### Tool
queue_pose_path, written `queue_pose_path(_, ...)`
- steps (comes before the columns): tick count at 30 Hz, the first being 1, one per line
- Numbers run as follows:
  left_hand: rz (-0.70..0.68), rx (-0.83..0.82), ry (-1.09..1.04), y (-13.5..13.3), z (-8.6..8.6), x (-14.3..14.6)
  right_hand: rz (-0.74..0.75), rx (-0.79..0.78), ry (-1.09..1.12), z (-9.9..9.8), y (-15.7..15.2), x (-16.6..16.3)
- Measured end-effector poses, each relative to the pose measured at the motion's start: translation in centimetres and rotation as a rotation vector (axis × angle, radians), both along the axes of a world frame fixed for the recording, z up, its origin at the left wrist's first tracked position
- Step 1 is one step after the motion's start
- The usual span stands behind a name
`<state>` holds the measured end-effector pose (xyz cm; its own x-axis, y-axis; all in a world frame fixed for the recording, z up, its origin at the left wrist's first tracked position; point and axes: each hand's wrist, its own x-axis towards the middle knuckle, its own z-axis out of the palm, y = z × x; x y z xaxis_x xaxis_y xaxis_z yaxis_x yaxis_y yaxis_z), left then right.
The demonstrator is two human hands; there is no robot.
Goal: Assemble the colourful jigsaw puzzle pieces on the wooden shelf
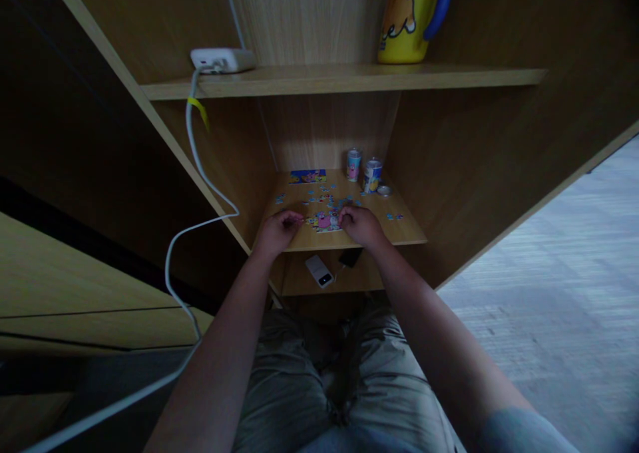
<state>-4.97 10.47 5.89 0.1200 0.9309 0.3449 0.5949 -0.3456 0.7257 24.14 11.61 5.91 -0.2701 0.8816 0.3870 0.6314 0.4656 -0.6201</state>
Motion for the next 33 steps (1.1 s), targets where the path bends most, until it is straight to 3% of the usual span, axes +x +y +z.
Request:
queue_pose_path(17, 0.011, -0.007, 0.003, -0.12, 0.27, 0.06, -0.025, -0.003, -0.026, 0.12, -0.06, -0.02)
queue_pose_path(33, -0.012, -0.045, -0.174, 0.03, -0.08, 0.09, -0.046, -0.011, -0.078, -0.06, 0.04, -0.05)
